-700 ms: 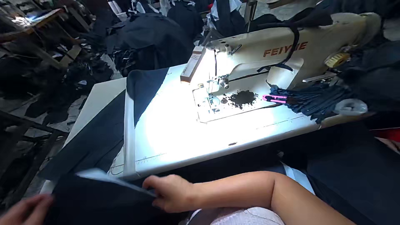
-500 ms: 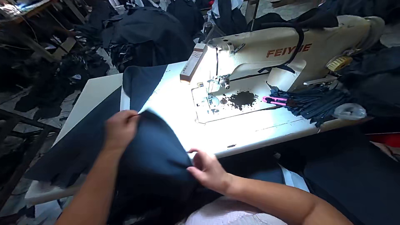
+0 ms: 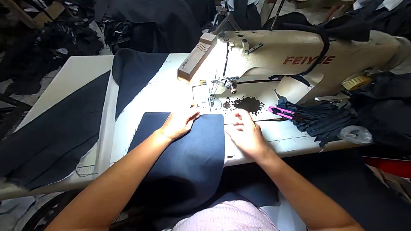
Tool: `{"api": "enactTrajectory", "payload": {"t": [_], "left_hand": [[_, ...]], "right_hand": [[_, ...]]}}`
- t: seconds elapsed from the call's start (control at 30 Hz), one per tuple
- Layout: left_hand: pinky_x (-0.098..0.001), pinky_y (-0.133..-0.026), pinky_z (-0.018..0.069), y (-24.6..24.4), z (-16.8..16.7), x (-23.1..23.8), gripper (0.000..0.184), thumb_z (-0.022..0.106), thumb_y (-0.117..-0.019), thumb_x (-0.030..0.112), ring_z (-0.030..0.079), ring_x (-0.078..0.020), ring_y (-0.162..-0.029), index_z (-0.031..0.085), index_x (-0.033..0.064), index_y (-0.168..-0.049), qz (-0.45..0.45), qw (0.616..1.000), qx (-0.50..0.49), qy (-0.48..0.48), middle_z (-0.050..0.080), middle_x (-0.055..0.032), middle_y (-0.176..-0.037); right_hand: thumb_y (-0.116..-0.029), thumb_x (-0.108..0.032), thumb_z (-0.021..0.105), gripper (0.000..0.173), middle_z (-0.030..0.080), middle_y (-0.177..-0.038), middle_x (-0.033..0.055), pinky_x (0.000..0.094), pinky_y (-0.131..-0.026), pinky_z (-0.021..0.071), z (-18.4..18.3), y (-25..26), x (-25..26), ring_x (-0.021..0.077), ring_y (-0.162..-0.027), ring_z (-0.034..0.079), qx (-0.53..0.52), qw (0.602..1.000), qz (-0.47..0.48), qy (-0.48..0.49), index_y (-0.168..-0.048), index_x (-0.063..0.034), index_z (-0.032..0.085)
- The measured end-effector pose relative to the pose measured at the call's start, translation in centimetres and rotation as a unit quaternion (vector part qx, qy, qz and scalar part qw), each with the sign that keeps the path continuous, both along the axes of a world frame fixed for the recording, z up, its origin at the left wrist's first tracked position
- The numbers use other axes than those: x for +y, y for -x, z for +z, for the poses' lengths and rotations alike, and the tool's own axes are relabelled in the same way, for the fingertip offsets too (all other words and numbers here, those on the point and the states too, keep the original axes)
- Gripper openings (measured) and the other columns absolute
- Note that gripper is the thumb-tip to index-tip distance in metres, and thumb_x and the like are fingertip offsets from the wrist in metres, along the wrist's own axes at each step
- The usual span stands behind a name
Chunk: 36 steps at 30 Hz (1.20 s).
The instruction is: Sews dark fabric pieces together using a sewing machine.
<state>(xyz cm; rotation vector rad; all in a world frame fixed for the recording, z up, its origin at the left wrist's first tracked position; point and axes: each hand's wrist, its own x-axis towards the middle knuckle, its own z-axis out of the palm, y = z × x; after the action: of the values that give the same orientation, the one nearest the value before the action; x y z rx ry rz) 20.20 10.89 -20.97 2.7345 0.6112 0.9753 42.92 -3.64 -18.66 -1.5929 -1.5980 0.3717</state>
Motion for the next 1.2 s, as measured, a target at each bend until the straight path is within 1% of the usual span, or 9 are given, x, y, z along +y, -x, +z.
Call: {"api": "enactTrajectory", "payload": {"t": [0.1,0.17,0.27,0.43,0.53,0.63,0.97,1.1,1.2], "left_hand": [[-0.0451,-0.096,0.0525,0.0,0.0,0.1,0.022,0.055,-0.0986,0.008,0.067,-0.0325,-0.108,0.075,-0.0014,-0.100,-0.013,1.000,-0.014,-0.003,0.069,-0.0209,-0.115],[-0.0421,-0.086,0.0544,0.1,0.0,0.0,0.022,0.054,-0.0997,0.008,0.070,-0.0283,-0.094,0.074,-0.0016,-0.099,-0.008,1.000,-0.016,0.009,0.072,-0.0171,-0.099],[-0.0365,-0.076,0.0533,0.1,0.7,-0.1,0.022,0.053,-0.1013,0.009,0.067,-0.0213,-0.080,0.072,-0.0004,-0.097,-0.006,0.998,-0.008,0.065,0.069,-0.0124,-0.085],[-0.0422,-0.077,0.0541,0.5,2.4,0.3,0.024,0.056,-0.1029,0.021,0.067,-0.0206,-0.085,0.072,0.0029,-0.105,0.011,0.983,0.085,0.163,0.070,-0.0105,-0.091],[-0.0418,-0.072,0.0524,0.5,2.6,0.6,0.019,0.061,-0.1006,0.020,0.066,-0.0194,-0.079,0.073,0.0050,-0.097,0.016,0.981,0.097,0.170,0.068,-0.0077,-0.083],[-0.0460,-0.067,0.0493,0.2,2.6,0.7,0.018,0.062,-0.1009,0.019,0.062,-0.0229,-0.074,0.070,0.0056,-0.091,0.028,0.977,0.130,0.167,0.063,-0.0075,-0.076],[-0.0559,-0.071,0.0498,-1.1,3.7,0.2,0.020,0.063,-0.1008,0.019,0.067,-0.0329,-0.080,0.072,0.0034,-0.094,0.100,0.962,0.182,0.178,0.066,-0.0139,-0.080],[-0.0576,-0.073,0.0506,-1.3,3.5,0.3,0.018,0.064,-0.0995,0.018,0.068,-0.0343,-0.084,0.073,0.0028,-0.096,0.101,0.965,0.167,0.173,0.068,-0.0151,-0.083],[-0.0550,-0.086,0.0518,-1.4,3.0,0.5,0.012,0.064,-0.0957,0.006,0.067,-0.0337,-0.098,0.072,0.0042,-0.104,0.039,0.985,0.125,0.113,0.069,-0.0155,-0.099]], "right_hand": [[-0.0874,-0.010,0.081,0.060,0.070,-0.114,0.0175,0.0403,-0.078,0.0630,0.9,-0.3,4.4,0.0235,-0.088,0.074,0.024,0.996,0.062,0.067,-0.138,0.0011,0.050],[-0.0854,-0.004,0.080,0.055,0.071,-0.092,0.0140,0.0356,-0.067,0.0562,1.3,-0.1,5.5,0.0193,-0.070,0.066,0.012,0.995,0.083,0.055,-0.134,0.0022,0.055],[-0.0838,-0.003,0.079,0.045,0.069,-0.083,0.0113,0.0333,-0.063,0.0527,1.5,-0.3,6.2,0.0164,-0.064,0.061,-0.005,0.995,0.076,0.058,-0.125,0.0023,0.061],[-0.0797,-0.004,0.083,0.046,0.068,-0.105,0.0157,0.0333,-0.067,0.0580,1.4,-0.9,6.4,0.0155,-0.069,0.065,0.032,0.994,0.054,0.086,-0.121,0.0012,0.064],[-0.0767,-0.003,0.087,0.051,0.065,-0.083,0.0108,0.0316,-0.062,0.0580,1.5,-0.8,6.6,0.0144,-0.062,0.063,0.061,0.990,0.030,0.126,-0.120,0.0009,0.061],[-0.0768,-0.003,0.086,0.052,0.064,-0.076,0.0105,0.0295,-0.058,0.0573,1.7,-0.7,6.8,0.0132,-0.057,0.062,0.074,0.986,0.023,0.149,-0.121,0.0010,0.059],[-0.0836,-0.009,0.081,0.048,0.067,-0.076,0.0106,0.0472,-0.068,0.0547,0.7,-1.1,7.8,0.0259,-0.068,0.065,-0.093,0.990,0.058,0.092,-0.126,-0.0016,0.060],[-0.0848,-0.009,0.079,0.047,0.067,-0.076,0.0095,0.0458,-0.066,0.0540,0.7,-1.3,7.9,0.0250,-0.066,0.064,-0.102,0.988,0.073,0.090,-0.127,-0.0033,0.059],[-0.0894,-0.008,0.071,0.037,0.069,-0.086,0.0135,0.0537,-0.070,0.0541,0.3,-1.4,7.9,0.0316,-0.075,0.067,-0.147,0.980,0.113,0.069,-0.126,-0.0040,0.064]]}}
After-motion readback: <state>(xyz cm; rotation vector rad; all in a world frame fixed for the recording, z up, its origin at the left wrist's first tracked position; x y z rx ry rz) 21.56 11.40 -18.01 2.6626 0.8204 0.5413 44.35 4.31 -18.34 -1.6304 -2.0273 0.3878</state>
